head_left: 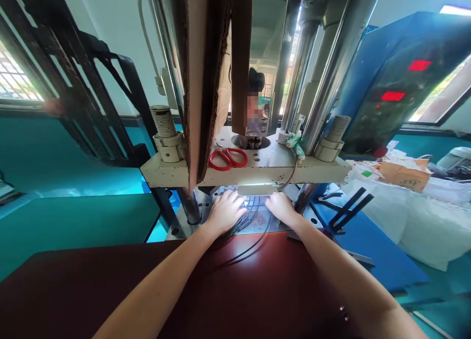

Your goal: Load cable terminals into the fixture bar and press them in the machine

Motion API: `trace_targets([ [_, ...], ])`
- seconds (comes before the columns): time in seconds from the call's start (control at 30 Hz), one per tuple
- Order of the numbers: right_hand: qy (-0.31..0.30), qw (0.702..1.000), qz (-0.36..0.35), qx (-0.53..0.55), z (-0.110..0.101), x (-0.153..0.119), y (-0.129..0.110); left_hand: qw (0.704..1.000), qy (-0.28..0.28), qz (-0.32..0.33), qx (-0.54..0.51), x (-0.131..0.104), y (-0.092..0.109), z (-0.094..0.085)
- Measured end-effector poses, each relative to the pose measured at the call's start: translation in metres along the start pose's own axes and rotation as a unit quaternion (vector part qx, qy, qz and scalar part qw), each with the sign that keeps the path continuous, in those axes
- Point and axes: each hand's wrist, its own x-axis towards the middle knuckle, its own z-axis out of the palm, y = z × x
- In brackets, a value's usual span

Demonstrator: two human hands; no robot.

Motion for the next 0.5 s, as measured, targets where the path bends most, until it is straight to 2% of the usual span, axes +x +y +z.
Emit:
trace_targets([
  [0.17,-0.012,0.997,-0.032,-0.070,-0.004,0.003,-0.009,1.000,0.000,0.018,0.014,0.004,-0.007,0.002],
  [0.5,-0.028,0.986,-0.105,-0.125,-0.010,0.007,-0.014,0.996,0.078,0.034,0.022,0.003,-0.019,0.015],
])
